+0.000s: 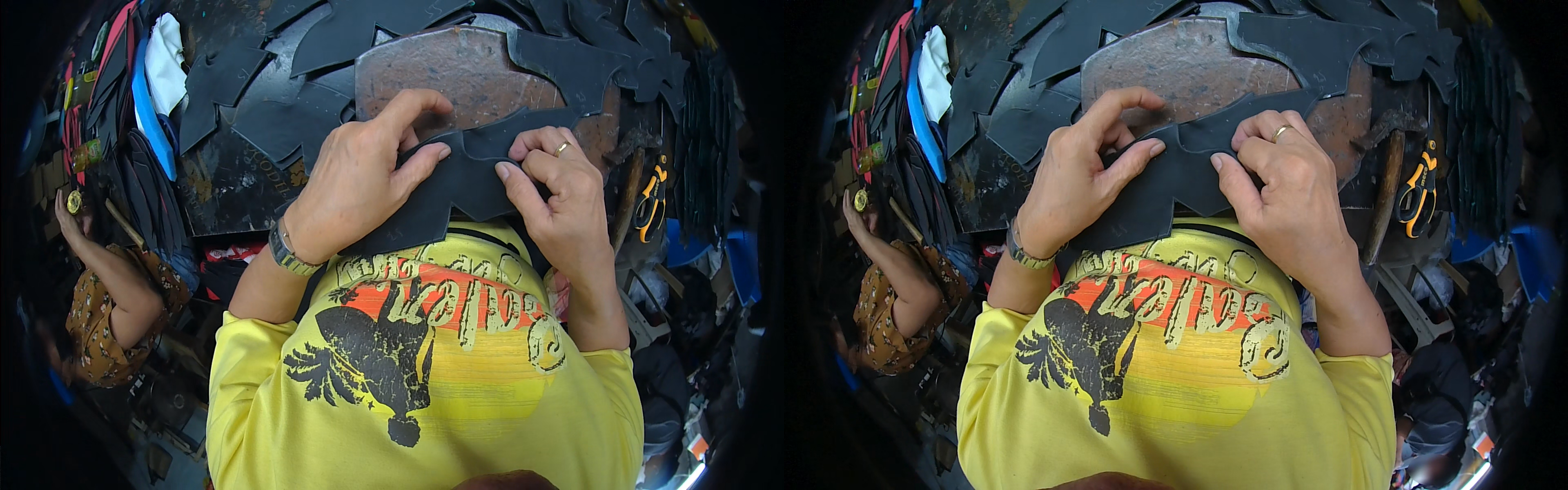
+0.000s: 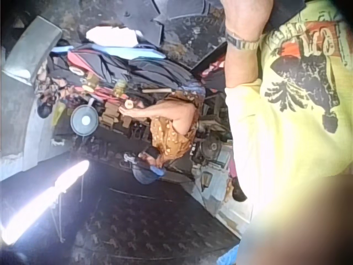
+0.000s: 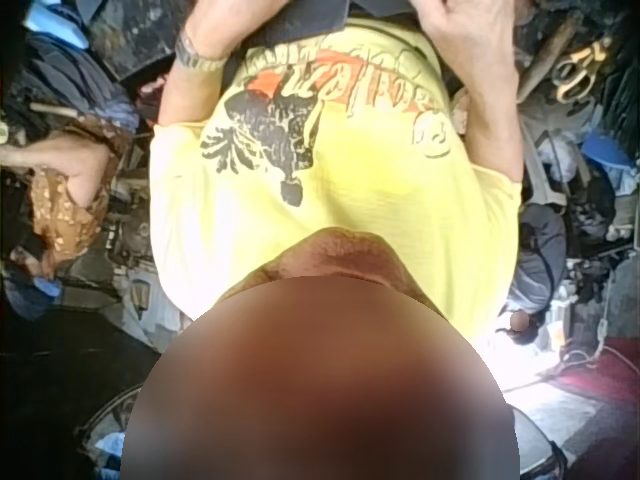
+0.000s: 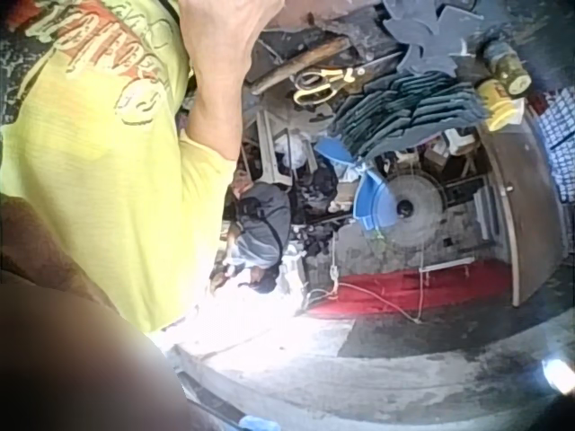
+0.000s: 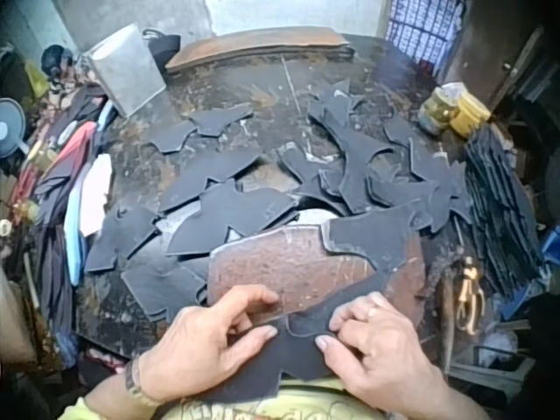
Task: The person repeatedly picks up, aligns, and stacks black leather pieces on a cluttered workbench. They handle the pieces one at a time, occasionally comparing shapes and placing them into small piles. The task continues throughout the clip without a visible final state.
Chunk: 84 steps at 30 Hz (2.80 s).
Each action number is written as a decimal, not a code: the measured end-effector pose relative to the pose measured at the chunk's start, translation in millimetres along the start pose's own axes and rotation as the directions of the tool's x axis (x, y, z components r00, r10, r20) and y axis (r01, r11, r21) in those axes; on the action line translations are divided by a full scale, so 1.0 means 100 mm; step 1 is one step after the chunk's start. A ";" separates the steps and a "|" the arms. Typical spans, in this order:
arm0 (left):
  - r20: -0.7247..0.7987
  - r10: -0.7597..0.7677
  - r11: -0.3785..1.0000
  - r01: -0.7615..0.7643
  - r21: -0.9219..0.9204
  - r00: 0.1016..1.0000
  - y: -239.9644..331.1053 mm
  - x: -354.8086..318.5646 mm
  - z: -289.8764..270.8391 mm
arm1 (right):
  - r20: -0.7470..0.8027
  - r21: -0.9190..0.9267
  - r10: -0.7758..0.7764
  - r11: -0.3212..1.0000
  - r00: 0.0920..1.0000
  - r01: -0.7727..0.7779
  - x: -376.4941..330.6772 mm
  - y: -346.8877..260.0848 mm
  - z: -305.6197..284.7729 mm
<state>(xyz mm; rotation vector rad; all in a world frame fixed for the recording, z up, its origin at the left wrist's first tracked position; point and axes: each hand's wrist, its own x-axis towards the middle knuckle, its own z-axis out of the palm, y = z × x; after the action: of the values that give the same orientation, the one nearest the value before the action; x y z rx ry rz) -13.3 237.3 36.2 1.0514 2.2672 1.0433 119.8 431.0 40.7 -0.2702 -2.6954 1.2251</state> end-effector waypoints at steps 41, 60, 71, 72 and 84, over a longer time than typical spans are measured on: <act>0.024 -0.114 0.981 0.117 -0.152 0.993 0.10 -0.11 -0.07 | 0.015 0.022 -0.019 1.000 1.000 0.019 -0.01 -0.03 -0.01; 0.063 -0.090 0.995 0.092 -0.032 0.994 0.02 0.00 0.04 | -0.001 -0.036 -0.056 0.998 0.998 0.056 -0.02 -0.01 0.03; -0.077 0.190 0.919 -0.150 0.365 0.979 0.08 0.00 0.08 | -0.008 -0.100 -0.071 0.993 0.997 0.070 -0.01 -0.03 0.06; -0.106 0.285 0.879 -0.215 0.426 0.953 0.06 0.01 0.08 | -0.010 -0.100 -0.078 0.992 0.997 0.076 -0.01 -0.02 0.06; 0.249 0.445 0.757 -0.510 0.409 0.860 0.02 -0.30 0.09 | 0.061 -0.344 -0.103 0.931 0.993 0.118 -0.08 -0.09 0.04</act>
<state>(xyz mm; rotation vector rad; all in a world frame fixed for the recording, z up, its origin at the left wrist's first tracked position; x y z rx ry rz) 12.2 219.3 34.3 1.9248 2.2317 0.5606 125.9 420.3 44.0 -0.1331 -2.9076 0.7254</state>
